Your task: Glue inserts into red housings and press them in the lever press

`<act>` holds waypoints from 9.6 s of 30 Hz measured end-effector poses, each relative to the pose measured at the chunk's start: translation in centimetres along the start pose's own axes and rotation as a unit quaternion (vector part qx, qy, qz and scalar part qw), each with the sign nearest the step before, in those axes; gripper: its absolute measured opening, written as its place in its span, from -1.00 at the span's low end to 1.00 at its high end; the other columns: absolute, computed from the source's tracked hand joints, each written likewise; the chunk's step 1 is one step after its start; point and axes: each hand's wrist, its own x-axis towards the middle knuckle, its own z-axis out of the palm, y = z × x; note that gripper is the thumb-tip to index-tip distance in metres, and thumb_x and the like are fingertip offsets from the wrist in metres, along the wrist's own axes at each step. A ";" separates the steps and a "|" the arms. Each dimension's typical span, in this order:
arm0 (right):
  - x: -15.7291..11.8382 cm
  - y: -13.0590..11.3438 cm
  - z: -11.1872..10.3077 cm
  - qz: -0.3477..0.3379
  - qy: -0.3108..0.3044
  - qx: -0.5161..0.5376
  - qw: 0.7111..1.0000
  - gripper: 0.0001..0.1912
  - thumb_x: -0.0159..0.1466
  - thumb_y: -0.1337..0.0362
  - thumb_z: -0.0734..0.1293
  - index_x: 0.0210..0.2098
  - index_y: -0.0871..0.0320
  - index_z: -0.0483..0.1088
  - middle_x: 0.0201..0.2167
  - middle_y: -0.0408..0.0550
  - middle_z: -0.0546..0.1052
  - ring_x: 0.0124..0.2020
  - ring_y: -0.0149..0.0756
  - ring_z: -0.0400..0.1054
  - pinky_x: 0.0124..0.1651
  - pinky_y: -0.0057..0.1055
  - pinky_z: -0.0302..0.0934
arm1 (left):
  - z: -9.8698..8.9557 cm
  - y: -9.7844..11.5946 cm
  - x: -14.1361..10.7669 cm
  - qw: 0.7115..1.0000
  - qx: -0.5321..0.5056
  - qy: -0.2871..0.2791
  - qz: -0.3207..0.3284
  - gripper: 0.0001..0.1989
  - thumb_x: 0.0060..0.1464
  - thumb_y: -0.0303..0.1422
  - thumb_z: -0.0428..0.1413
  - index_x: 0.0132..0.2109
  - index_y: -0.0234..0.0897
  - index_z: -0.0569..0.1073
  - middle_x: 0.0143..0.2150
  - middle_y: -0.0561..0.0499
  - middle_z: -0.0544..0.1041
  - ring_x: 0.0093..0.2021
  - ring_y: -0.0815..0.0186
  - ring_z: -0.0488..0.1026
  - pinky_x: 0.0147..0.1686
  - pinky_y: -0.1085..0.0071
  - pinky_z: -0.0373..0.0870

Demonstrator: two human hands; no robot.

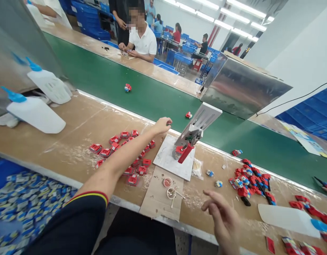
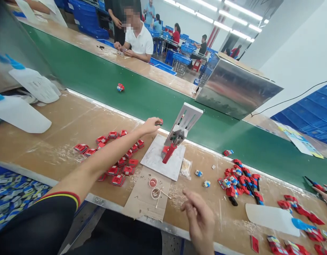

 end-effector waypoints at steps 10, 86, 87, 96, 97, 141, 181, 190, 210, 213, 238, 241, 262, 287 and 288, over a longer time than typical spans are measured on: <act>-4.7 1.9 1.1 0.063 -0.049 -0.045 0.996 -0.76 0.40 0.22 0.44 0.04 -0.07 0.62 -0.24 -0.03 0.69 -0.52 -0.25 0.53 -0.44 -0.32 0.57 | -2.6 1.9 2.6 0.999 0.033 0.013 -0.014 -0.75 0.31 -0.34 0.30 0.08 -0.32 0.57 0.06 -0.13 0.63 0.10 0.17 0.56 0.24 0.16 0.51; -2.3 -3.0 7.1 0.026 -0.077 0.192 0.978 -0.77 0.29 0.55 0.52 -0.23 0.07 0.58 -0.39 -0.11 0.74 -0.36 -0.17 0.73 -0.22 -0.30 0.71 | 4.6 7.5 -34.3 0.962 -0.201 0.141 0.121 -0.70 0.15 -0.39 0.47 0.01 -0.24 0.68 -0.07 -0.15 0.78 -0.10 0.20 0.78 -0.07 0.40 0.76; -2.3 -3.0 7.0 0.021 -0.082 0.188 0.979 -0.78 0.29 0.54 0.51 -0.23 0.08 0.58 -0.40 -0.11 0.74 -0.36 -0.17 0.72 -0.23 -0.30 0.71 | 4.6 7.4 -34.2 0.963 -0.197 0.141 0.123 -0.71 0.15 -0.40 0.47 0.01 -0.25 0.68 -0.07 -0.15 0.77 -0.10 0.20 0.78 -0.07 0.40 0.75; -0.9 1.1 5.4 -0.011 0.019 0.024 0.999 -0.80 0.27 0.46 0.56 -0.25 0.01 0.61 -0.41 -0.17 0.70 -0.31 -0.20 0.66 -0.24 -0.25 0.61 | 4.6 6.5 -34.1 0.962 -0.204 0.144 0.110 -0.69 0.12 -0.38 0.48 0.01 -0.26 0.69 -0.10 -0.16 0.78 -0.11 0.18 0.78 -0.05 0.37 0.76; -0.6 1.5 5.6 -0.022 -0.020 -0.012 0.999 -0.81 0.29 0.45 0.56 -0.26 0.00 0.61 -0.41 -0.16 0.70 -0.30 -0.20 0.64 -0.26 -0.26 0.58 | 4.6 6.4 -34.1 0.962 -0.206 0.143 0.105 -0.69 0.12 -0.38 0.48 0.01 -0.27 0.69 -0.09 -0.16 0.78 -0.12 0.17 0.78 -0.05 0.37 0.75; -1.7 -2.3 8.6 -0.046 -0.014 0.156 0.987 -0.78 0.29 0.53 0.51 -0.21 0.08 0.56 -0.46 -0.14 0.69 -0.45 -0.26 0.58 -0.42 -0.33 0.49 | 4.8 6.8 -34.0 0.957 -0.237 0.137 0.090 -0.65 0.08 -0.33 0.52 -0.01 -0.29 0.68 -0.14 -0.17 0.78 -0.16 0.19 0.77 -0.12 0.37 0.74; -1.5 -3.2 8.4 -0.070 -0.025 0.131 0.989 -0.81 0.31 0.52 0.50 -0.27 0.10 0.50 -0.49 -0.14 0.68 -0.52 -0.31 0.56 -0.45 -0.35 0.50 | 4.6 6.9 -34.2 0.955 -0.225 0.161 0.106 -0.67 0.10 -0.42 0.50 0.00 -0.28 0.67 -0.06 -0.16 0.76 -0.08 0.19 0.77 -0.04 0.37 0.75; -1.6 -3.2 8.3 -0.064 -0.014 0.141 0.988 -0.80 0.29 0.52 0.50 -0.27 0.10 0.52 -0.49 -0.16 0.67 -0.54 -0.31 0.55 -0.45 -0.35 0.49 | 4.7 6.9 -34.1 0.955 -0.228 0.159 0.100 -0.64 0.08 -0.42 0.51 0.03 -0.24 0.68 -0.06 -0.14 0.77 -0.09 0.18 0.77 -0.05 0.34 0.76; -1.3 2.3 6.6 0.036 0.018 0.073 0.997 -0.86 0.31 0.30 0.57 -0.33 0.02 0.57 -0.40 -0.14 0.66 -0.32 -0.21 0.55 -0.24 -0.23 0.40 | 5.1 5.3 -33.7 0.873 -0.471 0.122 0.037 -0.55 0.00 -0.43 0.55 0.05 -0.18 0.68 -0.04 -0.14 0.77 -0.01 0.12 0.78 0.01 0.31 0.74; -1.5 2.8 7.6 0.021 -0.035 0.002 0.999 -0.87 0.34 0.27 0.55 -0.32 0.01 0.56 -0.32 -0.12 0.67 -0.26 -0.18 0.56 -0.16 -0.18 0.44 | 5.0 5.3 -33.6 0.873 -0.470 0.125 0.038 -0.54 -0.02 -0.45 0.56 0.04 -0.20 0.68 -0.03 -0.17 0.77 0.00 0.06 0.78 0.00 0.27 0.75; -3.5 11.9 -0.9 0.209 0.129 -0.039 0.969 -0.50 0.25 0.03 0.52 0.10 0.05 0.44 -0.04 0.05 0.65 -0.09 -0.14 0.60 -0.06 -0.20 0.52 | 5.4 6.9 -33.1 0.819 -0.555 0.137 -0.050 -0.69 0.17 -0.17 0.45 0.02 -0.10 0.70 -0.12 -0.05 0.71 -0.31 0.17 0.75 -0.59 0.51 0.61; -5.4 7.7 2.4 0.148 0.149 0.148 0.966 -0.53 0.21 0.11 0.61 0.03 0.01 0.45 -0.04 -0.01 0.65 -0.17 -0.23 0.64 -0.17 -0.33 0.53 | 6.4 7.9 -32.6 0.796 -0.596 0.082 -0.064 -0.62 0.22 -0.10 0.41 0.10 -0.11 0.62 -0.12 -0.08 0.72 -0.34 0.23 0.72 -0.55 0.52 0.57; -4.5 -4.7 9.5 0.063 0.020 0.068 0.996 -0.53 0.57 -0.08 0.24 -0.26 0.11 0.54 -0.57 -0.23 0.52 -0.64 -0.45 0.34 -0.55 -0.50 0.19 | 5.6 7.8 -33.5 0.894 -0.427 0.096 0.101 -0.68 0.44 -0.20 0.21 0.25 -0.12 0.51 0.10 -0.18 0.67 0.09 0.14 0.67 -0.10 0.32 0.64; -5.6 -2.1 12.4 -0.032 0.018 0.026 0.999 -0.34 0.60 -0.07 -0.20 0.35 -0.09 0.33 0.14 0.07 0.55 0.11 0.01 0.50 0.18 0.08 0.41 | 6.7 10.9 -35.0 0.895 -0.442 -0.033 0.040 -0.30 0.22 -0.12 0.38 0.36 -0.04 0.25 0.20 -0.11 0.34 0.07 0.16 0.45 0.12 0.23 0.50; -5.7 -2.2 12.4 -0.028 0.009 0.030 0.999 -0.34 0.60 -0.10 -0.19 0.36 -0.08 0.32 0.13 0.07 0.54 0.10 0.00 0.50 0.15 0.05 0.41 | 6.7 10.8 -35.0 0.890 -0.455 -0.030 0.020 -0.31 0.19 -0.16 0.42 0.33 -0.04 0.29 0.19 -0.10 0.35 0.05 0.19 0.46 0.09 0.27 0.51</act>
